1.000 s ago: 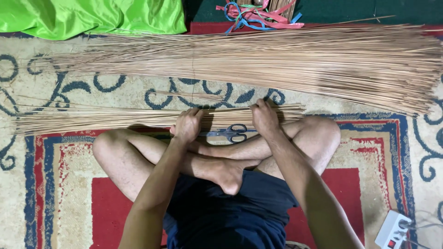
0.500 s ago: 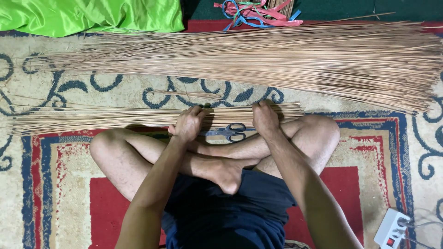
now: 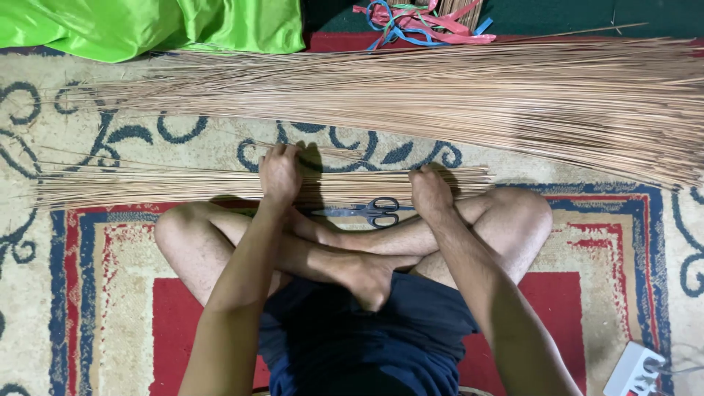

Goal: Sorting, aligning, and trimming palm leaf ribs to prepare for broom making

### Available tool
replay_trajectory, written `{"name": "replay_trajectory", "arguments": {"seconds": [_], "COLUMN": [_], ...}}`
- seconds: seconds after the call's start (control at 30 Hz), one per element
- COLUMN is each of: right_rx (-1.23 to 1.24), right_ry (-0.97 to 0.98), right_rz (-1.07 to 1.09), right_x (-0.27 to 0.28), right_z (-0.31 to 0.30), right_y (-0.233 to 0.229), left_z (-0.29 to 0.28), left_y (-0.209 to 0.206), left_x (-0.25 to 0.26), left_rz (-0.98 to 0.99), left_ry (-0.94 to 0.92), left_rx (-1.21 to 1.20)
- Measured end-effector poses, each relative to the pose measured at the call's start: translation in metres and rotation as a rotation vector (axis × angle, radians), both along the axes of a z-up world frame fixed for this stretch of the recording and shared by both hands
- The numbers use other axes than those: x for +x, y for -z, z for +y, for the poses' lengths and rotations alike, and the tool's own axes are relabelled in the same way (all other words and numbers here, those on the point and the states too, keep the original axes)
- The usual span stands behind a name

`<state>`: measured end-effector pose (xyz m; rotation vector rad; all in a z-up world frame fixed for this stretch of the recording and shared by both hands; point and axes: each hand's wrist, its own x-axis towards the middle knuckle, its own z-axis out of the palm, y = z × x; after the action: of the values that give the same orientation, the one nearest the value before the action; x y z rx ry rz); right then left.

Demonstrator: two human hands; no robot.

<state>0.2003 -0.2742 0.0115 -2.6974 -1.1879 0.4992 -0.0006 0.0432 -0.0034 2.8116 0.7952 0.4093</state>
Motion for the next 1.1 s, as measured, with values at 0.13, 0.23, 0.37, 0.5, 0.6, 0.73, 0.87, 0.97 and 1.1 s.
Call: {"name": "replay_trajectory", "arguments": {"seconds": [0.13, 0.23, 0.37, 0.5, 0.6, 0.73, 0.87, 0.97, 1.1], "right_rx": [0.007, -0.029, -0.041, -0.053, -0.041, -0.018, -0.028, -0.047, -0.047], "right_ry": [0.001, -0.003, 0.000, 0.001, -0.004, 0.002, 0.004, 0.013, 0.024], "right_rz": [-0.016, -0.041, -0.060, -0.081, -0.087, -0.084, -0.061, -0.071, -0.045], "right_x": [0.000, -0.001, -0.002, -0.002, -0.003, -0.003, -0.002, -0.003, -0.001], "right_z": [-0.002, -0.001, 0.001, 0.000, 0.001, 0.000, 0.000, 0.003, -0.002], "right_y": [0.015, 0.004, 0.003, 0.002, -0.002, -0.003, 0.006, 0.001, 0.011], "left_z": [0.025, 0.033, 0.028, 0.030, 0.032, 0.027, 0.000, -0.025, -0.051], "left_y": [-0.008, 0.000, -0.018, -0.014, -0.009, -0.021, -0.029, -0.021, -0.017], "left_x": [0.000, 0.003, 0.009, 0.011, 0.010, 0.013, 0.034, 0.059, 0.075], "left_rz": [0.201, 0.232, 0.309, 0.262, 0.217, 0.150, 0.065, 0.043, -0.001], "left_ry": [0.012, 0.110, 0.158, 0.229, 0.257, 0.288, 0.352, 0.396, 0.379], "left_rx": [0.168, 0.228, 0.267, 0.304, 0.329, 0.346, 0.346, 0.330, 0.294]}}
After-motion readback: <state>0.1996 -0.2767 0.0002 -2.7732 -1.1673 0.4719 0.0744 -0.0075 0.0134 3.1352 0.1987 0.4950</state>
